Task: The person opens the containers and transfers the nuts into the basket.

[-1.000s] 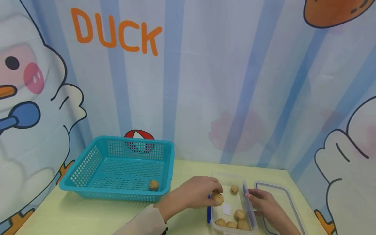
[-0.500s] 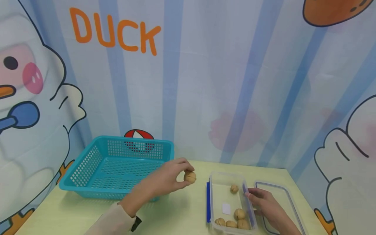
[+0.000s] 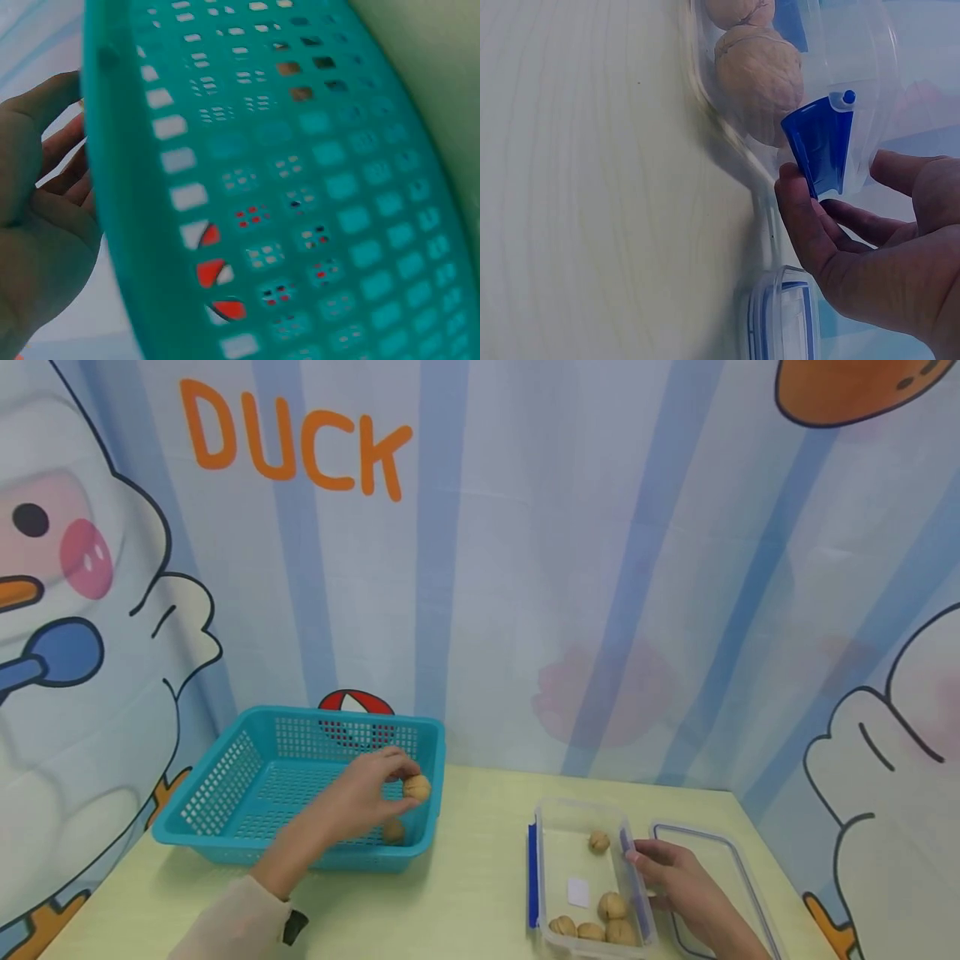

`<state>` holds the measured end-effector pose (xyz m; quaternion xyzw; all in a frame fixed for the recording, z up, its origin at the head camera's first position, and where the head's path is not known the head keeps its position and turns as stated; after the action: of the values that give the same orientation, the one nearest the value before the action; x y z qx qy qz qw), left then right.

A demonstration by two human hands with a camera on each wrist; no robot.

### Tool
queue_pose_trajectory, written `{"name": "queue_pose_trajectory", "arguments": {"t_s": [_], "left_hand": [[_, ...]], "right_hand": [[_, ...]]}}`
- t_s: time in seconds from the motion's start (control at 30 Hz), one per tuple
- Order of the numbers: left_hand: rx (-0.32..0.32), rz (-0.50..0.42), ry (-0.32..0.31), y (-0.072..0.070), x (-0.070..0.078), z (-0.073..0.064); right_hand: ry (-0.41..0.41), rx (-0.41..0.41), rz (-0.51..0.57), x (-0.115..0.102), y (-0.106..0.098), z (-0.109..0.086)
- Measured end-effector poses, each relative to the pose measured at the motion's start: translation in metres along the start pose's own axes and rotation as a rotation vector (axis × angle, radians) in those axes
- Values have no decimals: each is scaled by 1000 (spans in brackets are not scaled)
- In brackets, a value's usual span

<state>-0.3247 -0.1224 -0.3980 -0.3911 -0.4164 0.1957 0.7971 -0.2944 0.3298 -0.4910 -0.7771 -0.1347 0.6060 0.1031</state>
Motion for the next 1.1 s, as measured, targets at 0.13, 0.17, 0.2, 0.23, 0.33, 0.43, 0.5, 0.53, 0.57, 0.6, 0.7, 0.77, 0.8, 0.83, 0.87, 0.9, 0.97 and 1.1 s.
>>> {"name": "queue_pose_trajectory", "arguments": {"t_s": [0.13,0.17,0.2,0.23,0.33,0.43,0.5,0.53,0.57,0.6,0.7,0.77,0.8,0.83,0.87,0.9,0.97,1.1], "left_hand": [[9,-1,-67,-2,-18,-2],[9,-1,-82,-2,-22,-2],[8,-1,-94,-2,-25,-2],[5,-1,-106,-1,-28,-1],[-13,1,-135,4,-39,0],[-32,6,-171,11,-48,1],[-45,13,-200,15,-54,1],[-51,16,-212,17,-56,1],[-57,19,-223,18,-58,1],[-63,18,-229,20,-59,2],[-76,20,-229,24,-61,3],[-81,21,-235,25,-61,4],[-84,24,-236,26,-61,4],[-88,28,-239,26,-61,4],[-91,33,-238,27,-61,4],[-93,37,-238,27,-62,4],[-94,43,-238,28,-63,3],[-94,54,-242,30,-64,4]], "right_hand": [[6,6,-4,0,-2,0],[4,3,-7,0,-2,0],[6,5,-5,0,-2,0],[7,7,-3,1,-2,0],[14,15,-1,1,-2,0],[12,6,-5,1,0,1],[15,7,-5,1,0,1],[12,1,-8,1,1,1],[13,-3,-7,1,1,1],[18,-1,-8,1,1,1],[18,-7,-7,1,0,-1],[17,-6,-1,1,0,-3],[13,-11,-7,0,-1,-3],[11,-13,-4,0,0,-3],[11,-13,-5,0,0,-3],[11,-16,-6,0,0,-3],[18,-17,-4,1,0,-2],[29,-29,0,1,-1,0]]}}
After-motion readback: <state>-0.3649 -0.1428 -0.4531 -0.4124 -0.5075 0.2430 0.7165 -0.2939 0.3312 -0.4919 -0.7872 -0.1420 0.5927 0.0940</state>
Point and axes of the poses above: each hand's wrist, its own z-axis towards the middle knuckle, its own y-axis out of the palm, x = y × z, the point moved 4 cm from there along z, towards the middle knuckle, and after that the axes turned 2 degrees about -y, right-handed, at the moved point
